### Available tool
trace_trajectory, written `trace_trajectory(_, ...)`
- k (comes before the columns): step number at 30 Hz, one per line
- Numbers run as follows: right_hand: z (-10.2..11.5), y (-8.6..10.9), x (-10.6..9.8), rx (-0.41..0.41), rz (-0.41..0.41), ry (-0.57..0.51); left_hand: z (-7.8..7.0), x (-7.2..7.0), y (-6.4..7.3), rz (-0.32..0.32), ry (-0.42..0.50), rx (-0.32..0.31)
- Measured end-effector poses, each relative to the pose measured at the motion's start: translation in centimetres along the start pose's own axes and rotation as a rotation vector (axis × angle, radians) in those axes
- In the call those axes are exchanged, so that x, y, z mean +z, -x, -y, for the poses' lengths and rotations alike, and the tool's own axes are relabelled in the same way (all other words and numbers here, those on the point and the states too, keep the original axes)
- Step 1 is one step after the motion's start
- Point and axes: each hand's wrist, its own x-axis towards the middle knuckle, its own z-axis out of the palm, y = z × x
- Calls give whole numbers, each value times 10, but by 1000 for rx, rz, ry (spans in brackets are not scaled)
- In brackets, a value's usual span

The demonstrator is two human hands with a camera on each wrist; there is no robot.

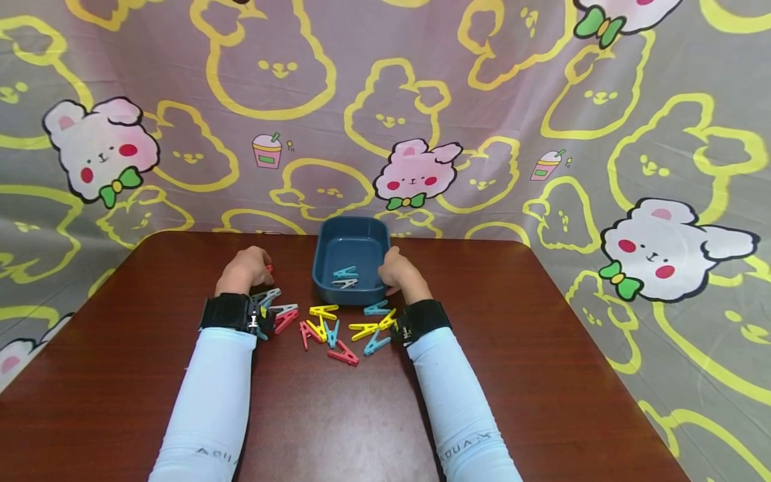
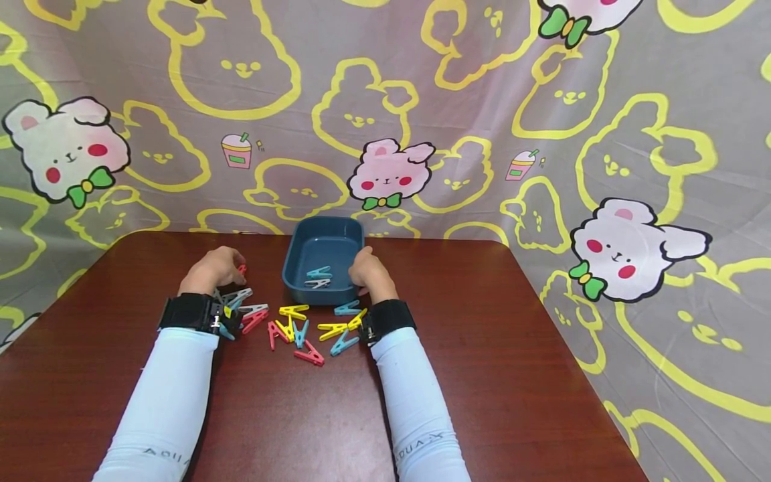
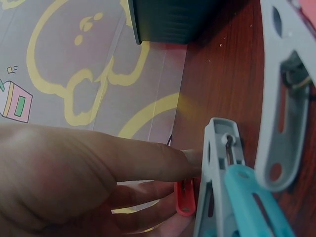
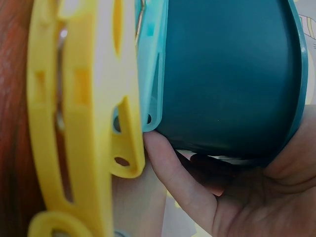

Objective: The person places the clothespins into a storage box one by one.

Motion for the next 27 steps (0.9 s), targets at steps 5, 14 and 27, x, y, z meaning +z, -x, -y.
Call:
trace_trajectory(5, 1, 1, 0, -4, -5, -6, 2, 0, -2, -4, -4, -3)
trace_trajectory(14, 1, 1, -1, 4, -1, 4, 2, -1, -2, -13, 6, 5)
trace_trajectory(27, 2, 0, -2, 9, 3, 14, -21, -10, 4, -124, 56, 126)
